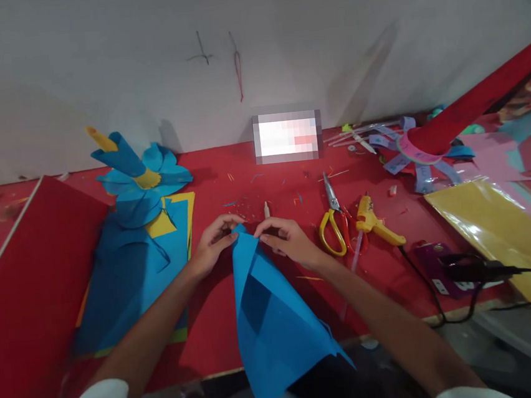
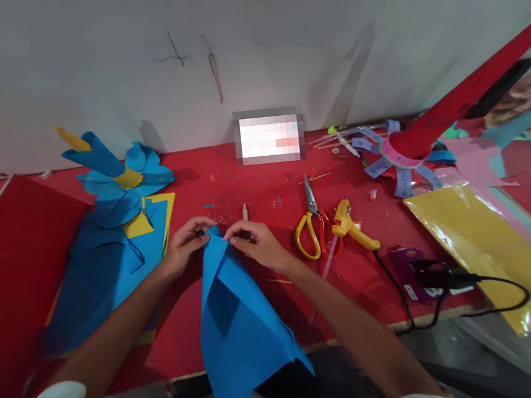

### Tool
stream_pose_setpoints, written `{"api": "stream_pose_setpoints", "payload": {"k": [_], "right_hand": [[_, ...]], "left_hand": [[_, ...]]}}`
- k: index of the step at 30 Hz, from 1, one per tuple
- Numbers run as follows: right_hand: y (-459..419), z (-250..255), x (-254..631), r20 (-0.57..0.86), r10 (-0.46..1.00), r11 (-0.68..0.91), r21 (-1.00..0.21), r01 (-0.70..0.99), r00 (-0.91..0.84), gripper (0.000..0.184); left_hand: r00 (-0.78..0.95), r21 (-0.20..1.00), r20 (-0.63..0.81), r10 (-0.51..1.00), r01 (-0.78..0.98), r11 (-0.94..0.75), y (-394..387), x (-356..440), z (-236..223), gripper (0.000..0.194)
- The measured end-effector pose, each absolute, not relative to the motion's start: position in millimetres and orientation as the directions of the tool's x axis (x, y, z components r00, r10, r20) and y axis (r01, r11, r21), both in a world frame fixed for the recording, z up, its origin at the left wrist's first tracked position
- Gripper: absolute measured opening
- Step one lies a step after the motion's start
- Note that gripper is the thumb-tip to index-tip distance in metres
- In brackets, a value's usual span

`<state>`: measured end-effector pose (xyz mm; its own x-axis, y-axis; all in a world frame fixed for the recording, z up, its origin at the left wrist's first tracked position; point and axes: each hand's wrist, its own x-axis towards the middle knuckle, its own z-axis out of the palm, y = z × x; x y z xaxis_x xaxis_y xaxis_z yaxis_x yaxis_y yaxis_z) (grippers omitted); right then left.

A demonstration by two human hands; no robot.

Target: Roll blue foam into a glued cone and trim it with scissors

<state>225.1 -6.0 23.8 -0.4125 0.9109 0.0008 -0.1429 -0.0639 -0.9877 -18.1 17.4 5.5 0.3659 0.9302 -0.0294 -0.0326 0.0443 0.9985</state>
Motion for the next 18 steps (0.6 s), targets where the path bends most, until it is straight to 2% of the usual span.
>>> {"api": "stream_pose_setpoints", "payload": {"k": [7, 15, 18], "right_hand": [[-11.5, 27.1, 222.0, -0.048, 0.897, -0.103, -0.990, -0.101, -0.439, 0.036], [-11.0, 23.5, 221.6, -0.021, 0.909, -0.069, -0.992, -0.103, -0.416, 0.031], [-10.4, 21.6, 221.3, 0.027, 0.914, -0.003, -0.997, -0.072, -0.404, 0.029]], "left_hand": [[0.385, 0.998, 0.007, 0.923, -0.064, 0.020, 19.3, -16.6, 6.2, 0.030], [0.401, 0.997, 0.002, 0.916, -0.075, 0.031, 16.2, -16.8, 8.2, 0.031], [0.382, 0.997, 0.021, 0.924, -0.078, 0.010, 16.8, -15.3, 9.9, 0.031]]}}
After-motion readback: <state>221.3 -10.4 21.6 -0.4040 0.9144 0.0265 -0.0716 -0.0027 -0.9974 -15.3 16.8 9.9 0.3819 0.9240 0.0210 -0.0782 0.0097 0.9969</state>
